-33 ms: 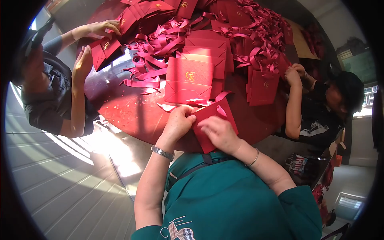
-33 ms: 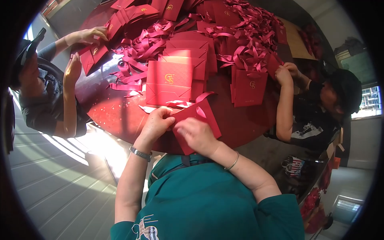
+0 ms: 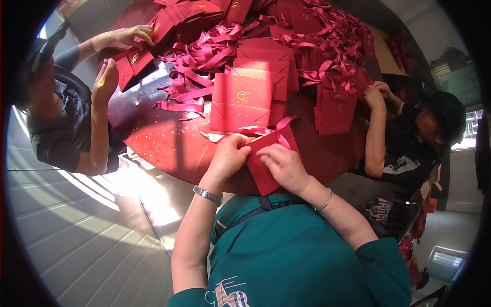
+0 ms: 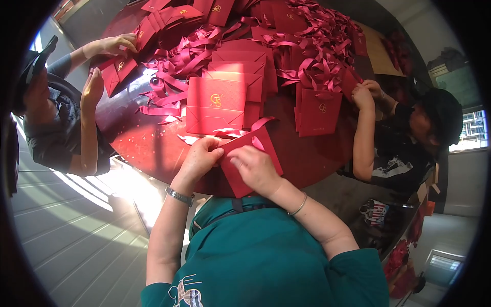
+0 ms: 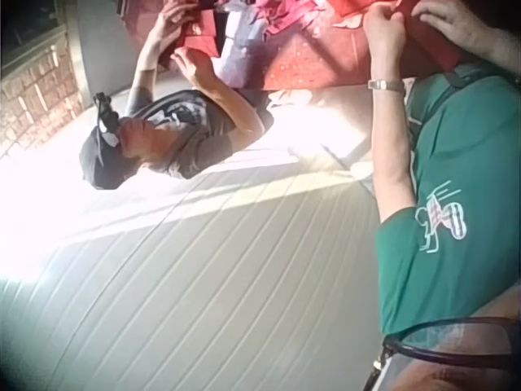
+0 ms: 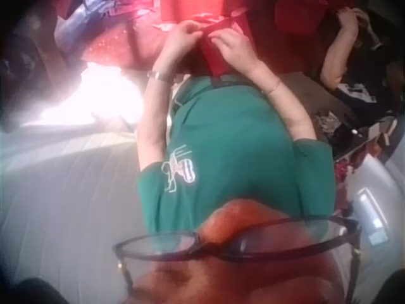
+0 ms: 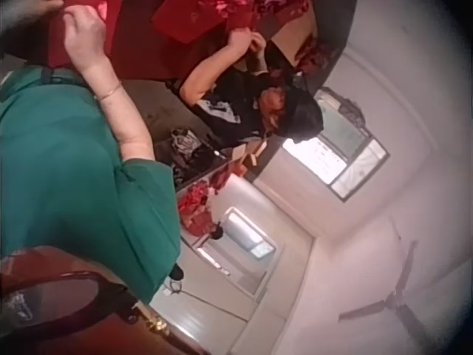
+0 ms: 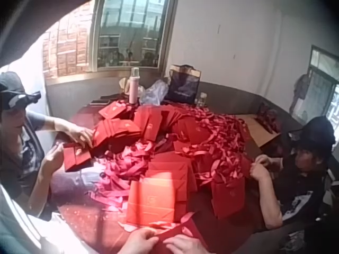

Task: The person ties decorative ribbons onto small red gift bags by hand.

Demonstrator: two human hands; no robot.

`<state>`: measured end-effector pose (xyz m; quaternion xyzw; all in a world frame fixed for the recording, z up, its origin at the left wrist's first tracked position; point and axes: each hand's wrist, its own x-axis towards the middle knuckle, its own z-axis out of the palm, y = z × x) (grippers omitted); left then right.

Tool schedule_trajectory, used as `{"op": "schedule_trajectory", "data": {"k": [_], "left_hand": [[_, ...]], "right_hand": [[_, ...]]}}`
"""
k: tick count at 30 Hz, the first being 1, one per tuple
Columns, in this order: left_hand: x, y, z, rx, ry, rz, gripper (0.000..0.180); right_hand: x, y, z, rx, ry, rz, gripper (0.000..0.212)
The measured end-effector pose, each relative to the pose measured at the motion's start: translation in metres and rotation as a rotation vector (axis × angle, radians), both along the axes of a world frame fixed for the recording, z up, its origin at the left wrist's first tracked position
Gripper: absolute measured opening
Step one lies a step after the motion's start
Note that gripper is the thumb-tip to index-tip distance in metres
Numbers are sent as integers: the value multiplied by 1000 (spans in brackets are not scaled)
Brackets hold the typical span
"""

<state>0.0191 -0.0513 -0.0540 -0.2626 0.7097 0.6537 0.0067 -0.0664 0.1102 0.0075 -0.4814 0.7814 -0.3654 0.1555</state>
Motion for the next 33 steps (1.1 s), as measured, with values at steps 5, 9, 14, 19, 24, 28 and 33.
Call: {"op": "schedule_trajectory", "data": {"k": [5,9,14,19,24,28,33], "left_hand": [[-11,7,15,-76,-33,-50,17],[-15,11,13,16,-43,-34,15],[-15,12,21,154,-34,-32,11],[-11,13,31,383,-54,-15,12],[-15,7,20,403,-124,87,17],[-14,5,10,490,-121,205,20],[-14,8,10,440,-127,237,19]], "right_hand": [[-17,-3,-14,19,-116,-195,15],[-21,-3,-13,-24,-154,-237,17],[-33,-10,2,140,199,-40,9],[-38,-14,3,62,-3,-67,6],[-36,-21,7,-38,-118,-133,9],[-30,-22,9,-127,9,-27,11],[-24,-23,5,-32,200,-60,3]]}}
